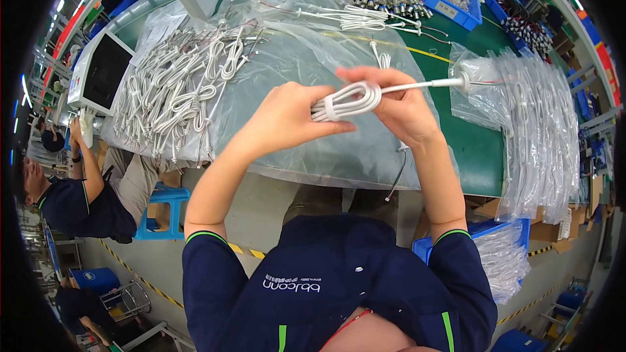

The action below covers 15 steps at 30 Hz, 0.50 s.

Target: The person bundles and secures white electrical wires with plastic ties by hand.

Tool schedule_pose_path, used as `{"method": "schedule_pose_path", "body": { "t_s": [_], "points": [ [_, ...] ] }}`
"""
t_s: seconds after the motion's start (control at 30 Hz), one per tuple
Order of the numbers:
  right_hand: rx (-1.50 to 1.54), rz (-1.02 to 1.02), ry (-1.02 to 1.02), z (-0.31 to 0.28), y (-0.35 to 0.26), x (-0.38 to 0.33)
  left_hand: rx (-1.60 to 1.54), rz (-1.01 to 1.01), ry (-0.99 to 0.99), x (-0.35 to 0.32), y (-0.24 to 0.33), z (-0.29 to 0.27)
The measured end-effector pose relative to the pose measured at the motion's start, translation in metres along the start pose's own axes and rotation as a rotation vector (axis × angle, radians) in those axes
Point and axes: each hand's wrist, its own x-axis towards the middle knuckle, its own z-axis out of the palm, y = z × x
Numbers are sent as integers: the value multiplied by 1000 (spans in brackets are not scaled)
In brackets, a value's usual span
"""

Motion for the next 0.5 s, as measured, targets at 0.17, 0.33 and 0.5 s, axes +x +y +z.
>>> {"method": "schedule_pose_path", "body": {
  "t_s": [0.17,0.33,0.5],
  "points": [
    [-13,368,119,9,1,-21,489,89,558,-3,-8,11],
    [-1204,-626,151,36,-37,-35,489,117,557,-12,9,8],
    [-1089,-390,204,37,-44,-14,-123,125,301,-11,25,-3]
  ]
}}
